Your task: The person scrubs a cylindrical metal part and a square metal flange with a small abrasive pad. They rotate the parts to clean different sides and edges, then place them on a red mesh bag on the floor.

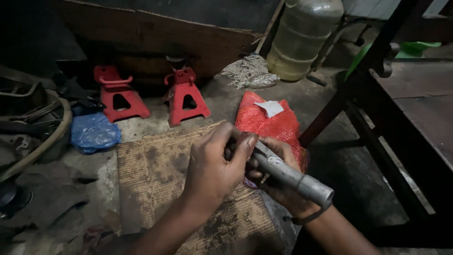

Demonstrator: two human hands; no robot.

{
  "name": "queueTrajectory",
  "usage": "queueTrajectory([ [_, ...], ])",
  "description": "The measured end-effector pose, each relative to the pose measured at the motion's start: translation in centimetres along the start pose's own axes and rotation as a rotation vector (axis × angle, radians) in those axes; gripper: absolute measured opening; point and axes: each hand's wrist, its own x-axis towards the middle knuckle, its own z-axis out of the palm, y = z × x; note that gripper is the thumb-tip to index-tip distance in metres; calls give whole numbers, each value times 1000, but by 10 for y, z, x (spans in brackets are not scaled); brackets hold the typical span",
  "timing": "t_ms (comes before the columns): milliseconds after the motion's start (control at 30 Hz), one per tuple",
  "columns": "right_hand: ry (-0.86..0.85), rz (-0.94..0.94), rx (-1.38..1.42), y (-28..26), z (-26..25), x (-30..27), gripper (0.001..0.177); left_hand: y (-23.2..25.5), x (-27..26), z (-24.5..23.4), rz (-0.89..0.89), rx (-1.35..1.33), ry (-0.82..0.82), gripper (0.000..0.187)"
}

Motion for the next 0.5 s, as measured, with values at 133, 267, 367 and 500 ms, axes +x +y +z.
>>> queueTrajectory([
  [133, 103, -15, -61, 1, -2, -4, 32, -7, -6, 7, -103, -10, -60, 23],
  [267, 116, -26, -26, 7, -6, -1, 30, -15, -11, 9, -17, 33, -90, 21],
  [367, 90, 4, 3, 6, -7, -1, 33, -15, -12, 8, -5, -4, -109, 20],
  [500, 272, -41, 42, 9, -2, 0, 33, -5, -8, -1, -202, 64, -213, 20],
])
